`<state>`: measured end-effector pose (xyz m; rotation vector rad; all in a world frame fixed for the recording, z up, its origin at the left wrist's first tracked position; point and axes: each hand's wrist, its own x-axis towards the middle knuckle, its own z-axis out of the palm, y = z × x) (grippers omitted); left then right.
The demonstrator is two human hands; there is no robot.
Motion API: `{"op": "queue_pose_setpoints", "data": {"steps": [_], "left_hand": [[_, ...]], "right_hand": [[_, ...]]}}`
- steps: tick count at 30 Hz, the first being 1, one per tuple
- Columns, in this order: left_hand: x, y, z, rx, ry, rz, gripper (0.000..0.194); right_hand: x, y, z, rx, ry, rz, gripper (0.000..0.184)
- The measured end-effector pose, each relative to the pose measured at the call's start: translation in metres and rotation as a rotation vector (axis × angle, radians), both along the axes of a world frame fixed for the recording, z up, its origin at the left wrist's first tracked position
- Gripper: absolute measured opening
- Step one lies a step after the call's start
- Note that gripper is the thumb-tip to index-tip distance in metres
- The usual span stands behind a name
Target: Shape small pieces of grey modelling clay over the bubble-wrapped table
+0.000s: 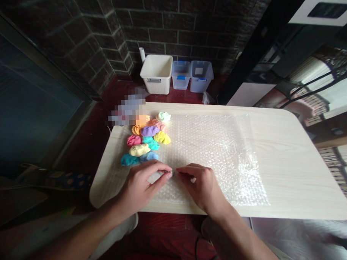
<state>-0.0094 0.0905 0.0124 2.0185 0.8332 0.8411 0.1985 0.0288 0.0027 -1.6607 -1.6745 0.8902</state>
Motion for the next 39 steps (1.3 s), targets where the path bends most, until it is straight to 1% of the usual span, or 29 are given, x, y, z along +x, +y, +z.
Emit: {"op": "queue_pose_setpoints", "data": {"steps": [5,9,12,17,21,24,30,34,36,39], "left_hand": [[0.002,0.002,0.0,-0.075,0.002,0.088,0.007],[0.0,0.002,0.003,-0.121,0.016,0.1,0.007],[0.0,0.002,0.003,-0.177,0.002,0.126,0.008],[0.001,0.003,0.001,-0.253,-0.038,0.129,0.009],[0.002,0.003,0.001,-0.266,-0.034,0.128,0.01],[0.003,0.003,0.003,-0.255,-0.035,0.128,0.01],[0.007,0.003,0.006,-0.233,-0.019,0.123,0.01],[0.008,0.003,0.007,-0.234,-0.015,0.122,0.011],[0.008,0.003,0.006,-0.228,-0.005,0.122,0.011],[0.008,0.004,0.005,-0.219,-0.006,0.132,0.011]], "right_hand": [[-0.002,-0.001,-0.001,0.047,-0.063,0.059,0.022],[-0.005,0.0,0.001,0.066,-0.073,0.062,0.019],[-0.008,0.0,0.005,0.104,-0.036,0.045,0.019],[-0.015,0.001,0.007,0.153,-0.019,0.048,0.02],[-0.021,0.003,0.004,0.14,-0.006,0.061,0.019],[-0.025,0.005,0.006,0.136,-0.025,0.057,0.02],[-0.03,0.013,0.011,0.128,-0.147,0.066,0.021],[-0.032,0.013,0.009,0.124,-0.231,0.097,0.02],[-0.033,0.012,0.006,0.151,-0.329,0.125,0.019],[-0.033,0.009,0.002,0.238,-0.504,0.197,0.018]]}}
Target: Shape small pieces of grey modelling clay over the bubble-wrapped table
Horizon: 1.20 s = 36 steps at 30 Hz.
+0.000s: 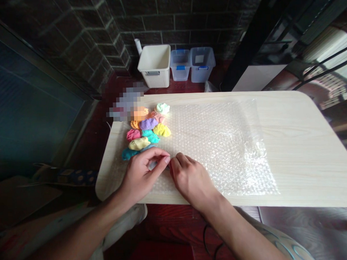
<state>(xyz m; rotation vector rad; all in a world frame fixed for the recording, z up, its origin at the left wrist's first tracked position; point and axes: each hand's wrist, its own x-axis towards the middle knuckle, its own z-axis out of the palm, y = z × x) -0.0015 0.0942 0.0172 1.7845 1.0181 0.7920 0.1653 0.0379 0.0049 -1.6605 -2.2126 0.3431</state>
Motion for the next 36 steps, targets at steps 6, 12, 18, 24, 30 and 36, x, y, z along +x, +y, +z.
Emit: {"op": "queue_pose_setpoints", "data": {"steps": [6,12,18,24,30,36], "left_hand": [[0.0,0.001,-0.001,-0.029,-0.034,0.012,0.01],[0.001,0.002,-0.002,-0.031,-0.033,0.016,0.009],[0.001,0.002,-0.002,-0.03,-0.041,0.02,0.01],[0.0,0.002,-0.003,-0.05,-0.066,0.017,0.009],[0.0,0.002,-0.003,-0.063,-0.069,0.011,0.008],[0.0,0.002,0.0,-0.064,-0.078,0.022,0.007]], "right_hand": [[0.007,-0.001,0.005,-0.091,0.15,0.023,0.02],[0.005,-0.002,0.003,-0.042,0.045,0.027,0.021],[0.002,-0.003,-0.003,0.028,-0.004,0.017,0.022],[0.004,0.001,-0.001,-0.107,0.34,-0.131,0.017],[0.009,0.002,0.004,-0.166,0.429,-0.162,0.018],[0.012,0.002,0.006,-0.077,0.359,-0.099,0.014]]}}
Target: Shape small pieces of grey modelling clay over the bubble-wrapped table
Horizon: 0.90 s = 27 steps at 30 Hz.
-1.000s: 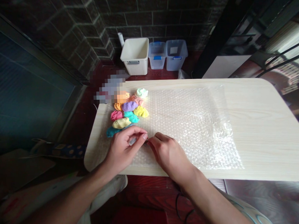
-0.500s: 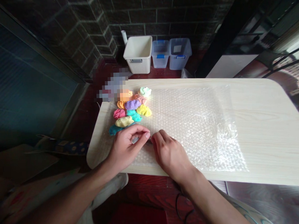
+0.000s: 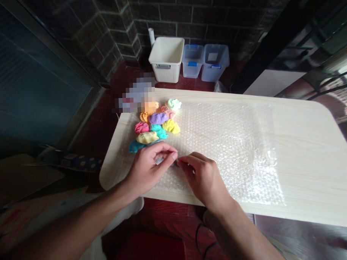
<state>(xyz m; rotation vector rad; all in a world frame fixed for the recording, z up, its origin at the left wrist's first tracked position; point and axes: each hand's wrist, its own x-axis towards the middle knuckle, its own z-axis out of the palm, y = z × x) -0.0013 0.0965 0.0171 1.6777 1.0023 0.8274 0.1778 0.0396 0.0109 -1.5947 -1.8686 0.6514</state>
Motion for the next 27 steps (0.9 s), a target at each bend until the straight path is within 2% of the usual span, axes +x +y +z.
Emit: {"op": "queue_pose_setpoints", "data": {"steps": [7,13,15,17,21,24,27], "left_hand": [[0.0,0.0,-0.003,0.026,-0.001,0.001,0.007],[0.0,0.0,-0.004,0.018,-0.003,0.005,0.007],[0.0,0.0,-0.003,0.016,-0.004,0.007,0.007],[0.0,0.0,-0.002,0.008,-0.005,0.009,0.007],[0.0,0.0,-0.001,-0.006,0.003,0.002,0.008],[0.0,0.0,-0.002,-0.006,-0.005,-0.001,0.008],[0.0,0.0,-0.002,-0.004,-0.013,-0.004,0.008]], "right_hand": [[-0.005,0.001,0.001,-0.031,-0.006,0.048,0.018],[-0.005,0.0,-0.005,-0.105,0.058,-0.013,0.018],[-0.003,0.0,-0.004,-0.179,0.17,-0.032,0.023],[0.0,0.002,-0.001,-0.282,0.374,-0.078,0.029],[0.008,0.007,0.004,-0.375,0.783,-0.264,0.027],[0.012,0.009,0.003,-0.414,0.948,-0.39,0.025],[0.013,0.009,0.003,-0.458,1.049,-0.454,0.026]]}}
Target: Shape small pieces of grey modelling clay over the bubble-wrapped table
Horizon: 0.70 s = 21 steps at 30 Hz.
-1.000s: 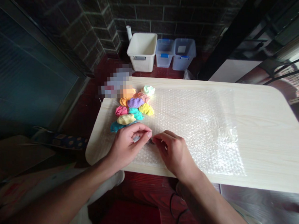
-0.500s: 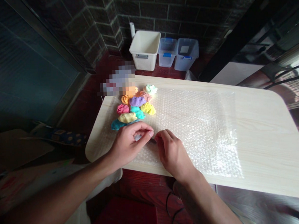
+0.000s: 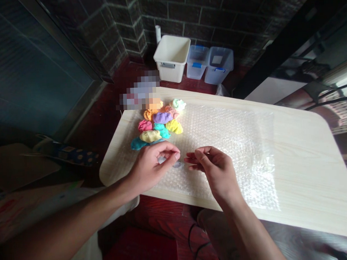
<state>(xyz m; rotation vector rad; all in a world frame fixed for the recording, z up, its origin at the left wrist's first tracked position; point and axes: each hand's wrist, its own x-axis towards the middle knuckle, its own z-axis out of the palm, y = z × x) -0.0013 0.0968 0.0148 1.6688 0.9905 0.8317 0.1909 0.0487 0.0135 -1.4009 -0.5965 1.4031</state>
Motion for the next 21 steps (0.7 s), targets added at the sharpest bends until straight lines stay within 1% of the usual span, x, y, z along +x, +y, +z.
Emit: {"op": "queue_pose_setpoints", "data": {"steps": [5,11,15,21], "left_hand": [[0.0006,0.0004,-0.0005,-0.005,0.003,0.001,0.008],[-0.0003,0.0008,-0.0013,0.004,0.024,-0.002,0.008],[-0.0007,0.0,-0.0002,0.006,0.031,-0.003,0.008],[-0.0009,0.0003,0.0014,0.025,0.03,0.003,0.007]], "right_hand": [[-0.0008,0.0,0.0019,-0.009,0.074,-0.021,0.025],[-0.0003,-0.0004,0.0003,-0.019,0.12,0.033,0.031],[-0.0023,-0.0012,0.0003,0.001,0.139,0.063,0.029],[-0.0051,-0.0021,0.0029,-0.005,0.14,-0.018,0.029]]}}
